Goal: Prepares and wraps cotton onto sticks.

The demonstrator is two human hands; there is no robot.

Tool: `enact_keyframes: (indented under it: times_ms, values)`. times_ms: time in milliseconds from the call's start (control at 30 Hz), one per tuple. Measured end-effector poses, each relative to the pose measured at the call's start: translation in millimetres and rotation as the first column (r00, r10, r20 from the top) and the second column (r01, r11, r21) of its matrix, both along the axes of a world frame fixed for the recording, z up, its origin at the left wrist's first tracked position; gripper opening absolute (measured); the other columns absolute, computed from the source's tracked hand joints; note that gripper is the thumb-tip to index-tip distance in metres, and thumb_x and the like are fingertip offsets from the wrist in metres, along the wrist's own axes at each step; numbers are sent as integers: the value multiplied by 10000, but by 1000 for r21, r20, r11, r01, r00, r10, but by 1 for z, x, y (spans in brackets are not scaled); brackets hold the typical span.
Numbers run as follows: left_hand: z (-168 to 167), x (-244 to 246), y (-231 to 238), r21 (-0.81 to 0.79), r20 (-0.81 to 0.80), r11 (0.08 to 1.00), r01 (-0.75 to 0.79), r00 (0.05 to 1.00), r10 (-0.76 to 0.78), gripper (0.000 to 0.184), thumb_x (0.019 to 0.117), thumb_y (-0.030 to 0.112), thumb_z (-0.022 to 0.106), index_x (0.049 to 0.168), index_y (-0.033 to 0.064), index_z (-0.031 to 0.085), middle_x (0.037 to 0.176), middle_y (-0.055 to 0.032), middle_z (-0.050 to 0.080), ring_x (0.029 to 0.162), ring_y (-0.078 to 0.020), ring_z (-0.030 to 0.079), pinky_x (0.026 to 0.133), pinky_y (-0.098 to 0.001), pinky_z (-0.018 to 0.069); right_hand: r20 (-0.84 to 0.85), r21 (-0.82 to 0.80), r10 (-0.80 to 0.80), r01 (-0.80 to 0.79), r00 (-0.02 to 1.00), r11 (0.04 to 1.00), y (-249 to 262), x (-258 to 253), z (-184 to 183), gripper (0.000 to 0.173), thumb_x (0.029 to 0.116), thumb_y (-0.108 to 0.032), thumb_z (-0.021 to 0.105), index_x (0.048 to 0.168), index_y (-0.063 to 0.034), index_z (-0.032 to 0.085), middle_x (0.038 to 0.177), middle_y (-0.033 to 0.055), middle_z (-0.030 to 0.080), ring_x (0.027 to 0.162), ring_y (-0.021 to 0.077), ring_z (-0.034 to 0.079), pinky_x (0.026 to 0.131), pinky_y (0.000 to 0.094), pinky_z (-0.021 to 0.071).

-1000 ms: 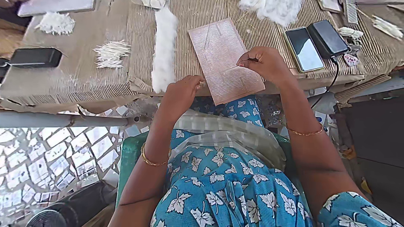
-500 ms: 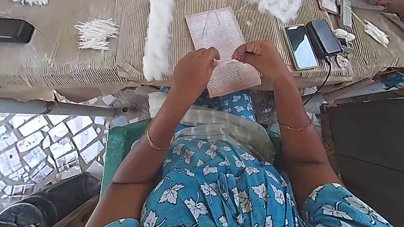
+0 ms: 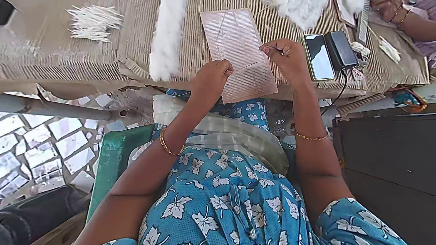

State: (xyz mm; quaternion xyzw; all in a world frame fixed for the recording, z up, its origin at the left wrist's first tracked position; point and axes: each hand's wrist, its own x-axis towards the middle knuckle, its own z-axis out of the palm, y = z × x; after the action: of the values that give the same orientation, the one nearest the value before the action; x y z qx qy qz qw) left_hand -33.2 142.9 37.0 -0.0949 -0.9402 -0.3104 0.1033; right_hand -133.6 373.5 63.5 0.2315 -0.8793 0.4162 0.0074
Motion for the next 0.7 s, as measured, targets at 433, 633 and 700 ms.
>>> enact_keyframes:
  times_ms: [433,633,700]
  values:
    - [-11,-14,-4,-114,-63,993,27,997,-35,204,1071,158,548,1098,31,706,1031,-194,711,1019,-400,688,843,-533,542,65,46,-30,27,997,999,-1,-4,-12,224,1034,-228,601,1115,-94,760,1055,40,717,935,46,630,867,263,496]
    - [-10,-13,-1,-150,-85,988,42,995,-55,185,1059,119,560,1087,28,719,1028,-198,711,993,-412,691,811,-530,550,-58,199,107,-93,993,975,-15,6,-10,301,1070,-182,513,1227,-46,730,1223,146,706,1157,240,661,1019,392,492]
    - [-9,-13,0,-153,-78,987,54,995,-67,174,1052,93,565,1092,25,720,1046,-208,708,1011,-420,687,825,-539,551,-60,280,230,-204,971,938,-25,12,-14,428,1092,-250,470,1412,7,595,1456,186,584,1381,323,538,1163,443,402]
